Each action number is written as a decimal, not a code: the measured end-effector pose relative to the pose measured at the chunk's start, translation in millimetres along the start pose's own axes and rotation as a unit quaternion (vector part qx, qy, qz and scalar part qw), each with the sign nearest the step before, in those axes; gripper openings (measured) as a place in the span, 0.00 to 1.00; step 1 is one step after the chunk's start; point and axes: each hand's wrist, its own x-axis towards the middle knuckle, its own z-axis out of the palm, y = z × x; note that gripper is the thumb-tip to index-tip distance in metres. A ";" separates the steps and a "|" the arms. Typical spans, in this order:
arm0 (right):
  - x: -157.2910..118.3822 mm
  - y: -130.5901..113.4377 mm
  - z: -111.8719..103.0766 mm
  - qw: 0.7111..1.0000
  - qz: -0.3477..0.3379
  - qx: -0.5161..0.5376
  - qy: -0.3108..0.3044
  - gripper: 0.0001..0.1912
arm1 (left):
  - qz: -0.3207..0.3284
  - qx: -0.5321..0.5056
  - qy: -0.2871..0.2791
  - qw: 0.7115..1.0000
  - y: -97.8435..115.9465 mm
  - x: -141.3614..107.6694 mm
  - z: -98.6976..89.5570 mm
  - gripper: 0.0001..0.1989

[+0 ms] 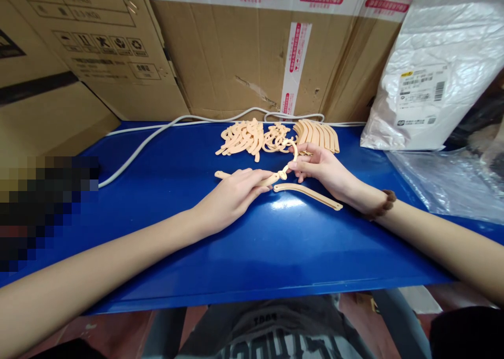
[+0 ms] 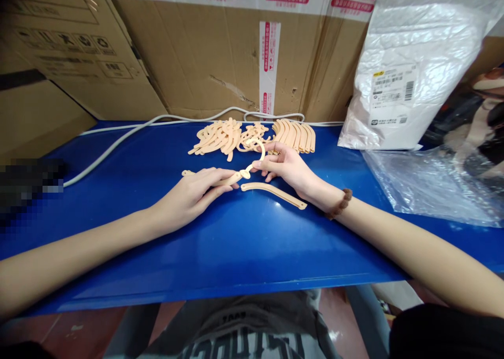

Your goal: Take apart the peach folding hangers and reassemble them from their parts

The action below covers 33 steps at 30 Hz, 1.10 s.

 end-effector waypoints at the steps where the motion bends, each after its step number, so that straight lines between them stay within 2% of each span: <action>1: 0.1 0.2 0.0 1.000 0.000 0.000 -0.003 0.26 | 0.005 0.002 -0.002 1.000 -0.5 -0.2 0.3 0.14; 7: -1.9 0.7 1.5 1.000 0.005 -0.010 -0.023 0.26 | 0.023 0.019 -0.001 1.000 -1.5 -1.6 1.2 0.13; 28: -9.9 -8.4 9.0 0.991 -0.089 -0.103 0.011 0.25 | 0.003 0.057 -0.007 0.998 1.1 -0.8 0.6 0.16; 33: -9.1 -7.3 9.5 0.991 -0.092 -0.095 0.011 0.26 | 0.004 0.064 -0.003 0.998 1.9 0.3 0.1 0.16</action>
